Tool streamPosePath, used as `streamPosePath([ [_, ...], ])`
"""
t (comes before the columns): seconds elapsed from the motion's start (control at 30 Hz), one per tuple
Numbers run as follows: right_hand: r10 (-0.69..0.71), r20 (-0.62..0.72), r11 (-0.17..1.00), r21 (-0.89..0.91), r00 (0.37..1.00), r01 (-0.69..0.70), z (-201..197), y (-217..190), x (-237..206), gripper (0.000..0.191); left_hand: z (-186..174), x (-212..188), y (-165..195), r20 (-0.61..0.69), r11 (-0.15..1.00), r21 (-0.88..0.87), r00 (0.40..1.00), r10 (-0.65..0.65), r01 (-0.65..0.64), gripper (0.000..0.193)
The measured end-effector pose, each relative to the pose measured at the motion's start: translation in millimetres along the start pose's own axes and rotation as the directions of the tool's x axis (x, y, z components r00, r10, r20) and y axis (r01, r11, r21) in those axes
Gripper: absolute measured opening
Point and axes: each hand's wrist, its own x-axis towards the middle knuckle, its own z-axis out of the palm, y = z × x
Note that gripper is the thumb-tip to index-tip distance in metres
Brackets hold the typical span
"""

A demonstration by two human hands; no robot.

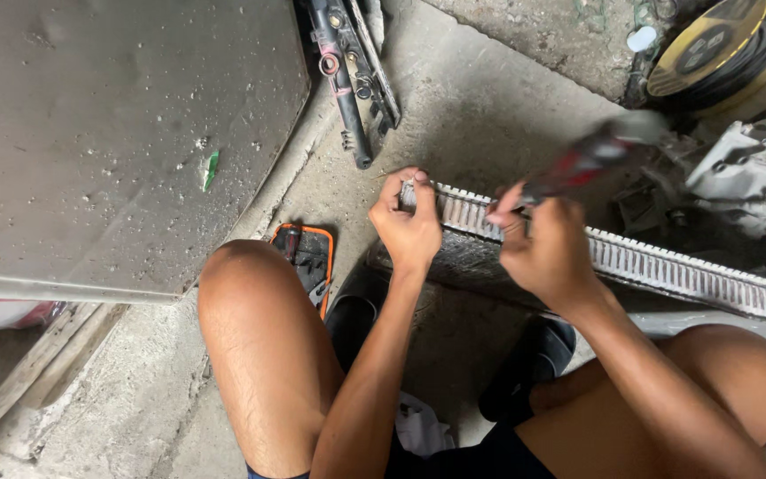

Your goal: The person uses a screwdriver to pry and adjust the fins of a metal radiator lying on the floor. They repeatedly insert the tool between the fins and apply pressure to straighten or separate them.

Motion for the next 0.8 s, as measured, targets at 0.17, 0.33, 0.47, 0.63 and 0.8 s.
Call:
streamPosePath([
  [0.17, 0.064, -0.025, 0.992, 0.108, 0.998, -0.061, 0.9, 3.6, 0.5, 0.016, 0.2, -0.8, -2.1, -0.016, 0.998, -0.003, 0.998, -0.064, 0.064, 0.013],
  [0.33, 0.106, 0.042, 0.994, 0.018, 0.993, -0.107, -0.3, 7.3, -1.1, 0.016, -0.9, -2.6, -2.2, -0.015, 0.993, 0.03, 0.993, -0.118, 0.118, 0.014],
  [0.47, 0.019, -0.062, 0.999, 0.045, 0.998, -0.016, 0.0, 7.0, -0.3, 0.017, -0.6, -1.7, -3.2, -0.019, 1.0, -0.002, 0.999, -0.028, 0.028, 0.014],
  [0.63, 0.029, 0.023, 0.992, 0.123, 0.999, -0.031, 1.6, 4.5, 1.8, 0.018, -1.1, -2.1, 1.4, -0.005, 0.995, 0.003, 0.995, -0.096, 0.096, 0.015],
  [0.8, 0.028, -0.063, 0.997, 0.078, 0.998, -0.023, -0.8, 5.1, 1.8, 0.016, -1.9, -2.1, 4.9, -0.021, 0.994, 0.026, 0.994, -0.106, 0.107, 0.015],
])
